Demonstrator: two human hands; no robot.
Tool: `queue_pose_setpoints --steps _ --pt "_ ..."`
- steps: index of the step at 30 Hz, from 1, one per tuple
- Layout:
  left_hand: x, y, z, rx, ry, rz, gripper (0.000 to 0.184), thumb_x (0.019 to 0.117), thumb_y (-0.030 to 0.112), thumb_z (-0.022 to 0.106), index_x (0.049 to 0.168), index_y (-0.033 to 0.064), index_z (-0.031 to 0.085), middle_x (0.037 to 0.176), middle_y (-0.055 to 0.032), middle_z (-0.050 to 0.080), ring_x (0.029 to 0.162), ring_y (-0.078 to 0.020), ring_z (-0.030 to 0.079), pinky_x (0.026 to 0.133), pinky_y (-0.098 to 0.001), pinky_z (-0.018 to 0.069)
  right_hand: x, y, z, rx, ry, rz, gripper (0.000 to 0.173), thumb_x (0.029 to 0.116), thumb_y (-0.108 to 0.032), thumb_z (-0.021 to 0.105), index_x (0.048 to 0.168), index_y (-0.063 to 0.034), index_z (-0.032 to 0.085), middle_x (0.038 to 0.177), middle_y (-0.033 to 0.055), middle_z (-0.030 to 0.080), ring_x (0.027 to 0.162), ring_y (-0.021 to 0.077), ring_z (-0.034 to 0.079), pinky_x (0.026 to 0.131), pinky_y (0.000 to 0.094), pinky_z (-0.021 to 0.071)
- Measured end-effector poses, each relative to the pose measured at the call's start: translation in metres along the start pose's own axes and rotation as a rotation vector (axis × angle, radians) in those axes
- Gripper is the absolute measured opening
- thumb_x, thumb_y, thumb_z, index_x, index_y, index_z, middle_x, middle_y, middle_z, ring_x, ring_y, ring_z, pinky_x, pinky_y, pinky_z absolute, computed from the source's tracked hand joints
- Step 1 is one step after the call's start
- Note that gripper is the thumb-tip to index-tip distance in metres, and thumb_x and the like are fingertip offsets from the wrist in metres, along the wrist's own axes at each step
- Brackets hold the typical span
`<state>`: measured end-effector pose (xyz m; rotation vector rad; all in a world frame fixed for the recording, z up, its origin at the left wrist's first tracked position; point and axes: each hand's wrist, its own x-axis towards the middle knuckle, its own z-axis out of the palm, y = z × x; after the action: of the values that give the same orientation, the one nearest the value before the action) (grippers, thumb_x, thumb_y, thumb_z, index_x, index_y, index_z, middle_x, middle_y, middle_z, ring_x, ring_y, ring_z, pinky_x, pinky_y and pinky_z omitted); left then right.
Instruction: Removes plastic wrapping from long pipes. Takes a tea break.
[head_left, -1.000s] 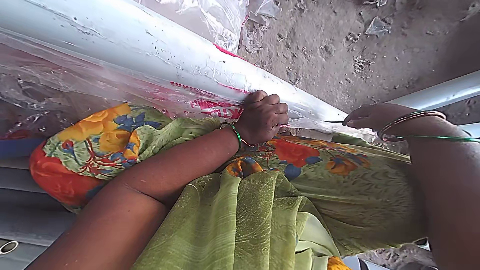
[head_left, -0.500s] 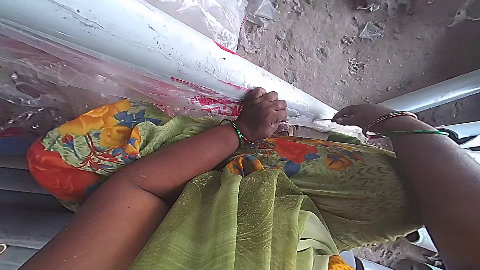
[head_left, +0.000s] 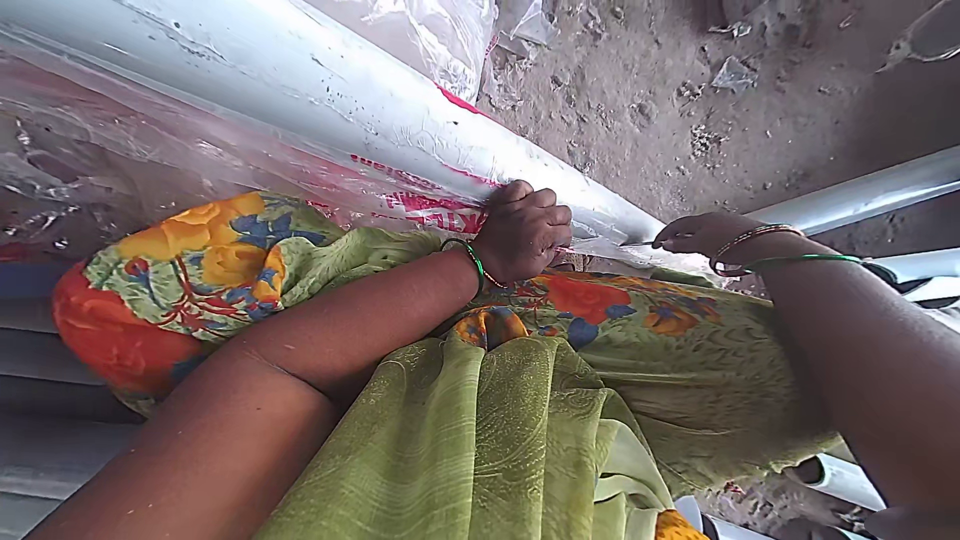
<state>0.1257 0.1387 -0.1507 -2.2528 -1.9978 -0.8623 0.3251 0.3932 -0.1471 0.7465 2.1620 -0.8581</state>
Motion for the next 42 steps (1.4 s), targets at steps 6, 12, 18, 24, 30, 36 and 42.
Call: queue_pose_setpoints --steps 6,12,18,24,30,36,42 --pt "-0.001 0.001 -0.001 -0.007 -0.027 -0.008 0.015 0.0868 0.009 0.061 0.082 0.0098 0.076 0.088 -0.0068 0.074 0.088 -0.0276 0.065 0.085 -0.0469 0.0379 0.010 0.007 0.008 0.027 -0.029 0.017 0.024 0.1062 -0.014 0.055 0.119 -0.0011 0.070 0.108 0.0216 0.069 0.100 0.0341 0.064 0.093 0.0571 0.0441" --pt "0.001 0.001 -0.002 -0.003 -0.018 -0.012 0.015 0.0864 0.010 0.062 0.079 0.0099 0.075 0.086 -0.0069 0.073 0.087 -0.0276 0.065 0.084 -0.0469 0.0379 0.000 -0.014 0.010 0.116 -0.034 0.142 0.025 0.1074 -0.012 0.052 0.122 -0.0006 0.068 0.108 0.0186 0.068 0.097 0.0258 0.061 0.092 0.0489 0.0442" --pt "0.002 0.001 0.000 0.003 0.001 -0.010 0.013 0.0850 0.009 0.064 0.080 0.0096 0.075 0.085 -0.0070 0.072 0.087 -0.0280 0.065 0.084 -0.0474 0.0374 -0.002 -0.018 0.014 0.166 -0.022 0.169 0.024 0.1076 -0.013 0.051 0.123 -0.0027 0.068 0.109 0.0177 0.067 0.097 0.0250 0.060 0.091 0.0493 0.0437" --pt "0.004 -0.003 -0.001 0.012 -0.006 0.010 0.017 0.0872 0.011 0.061 0.081 0.0112 0.076 0.086 -0.0063 0.073 0.087 -0.0275 0.065 0.085 -0.0468 0.0374 -0.010 -0.074 0.016 0.374 0.020 -0.012 0.026 0.1067 -0.016 0.052 0.125 -0.0023 0.065 0.100 0.0068 0.065 0.082 0.0080 0.055 0.078 0.0296 0.0450" --pt "-0.001 -0.006 0.001 0.023 0.013 0.046 0.019 0.0901 0.015 0.061 0.084 0.0129 0.078 0.086 -0.0053 0.073 0.088 -0.0264 0.065 0.087 -0.0450 0.0381 -0.021 -0.064 -0.013 0.401 0.095 -0.107 0.023 0.1068 -0.015 0.051 0.121 -0.0052 0.065 0.095 0.0011 0.065 0.080 0.0019 0.057 0.076 0.0243 0.0464" --pt "0.003 -0.005 -0.001 0.028 0.019 0.046 0.016 0.0864 0.016 0.063 0.081 0.0121 0.077 0.087 -0.0055 0.074 0.087 -0.0272 0.067 0.085 -0.0468 0.0406 -0.031 -0.056 -0.027 0.317 0.249 -0.011 0.031 0.1083 -0.020 0.050 0.128 0.0025 0.060 0.103 0.0161 0.064 0.087 0.0189 0.057 0.082 0.0416 0.0464" --pt "0.018 -0.003 -0.012 -0.050 -0.063 -0.031 0.017 0.0910 0.018 0.067 0.083 0.0070 0.077 0.089 -0.0097 0.075 0.089 -0.0297 0.070 0.085 -0.0520 0.0484 -0.014 -0.085 -0.019 0.197 0.346 -0.005 0.038 0.0966 -0.028 0.072 0.119 0.0024 0.066 0.101 0.0249 0.068 0.096 0.0402 0.065 0.088 0.0629 0.0474"
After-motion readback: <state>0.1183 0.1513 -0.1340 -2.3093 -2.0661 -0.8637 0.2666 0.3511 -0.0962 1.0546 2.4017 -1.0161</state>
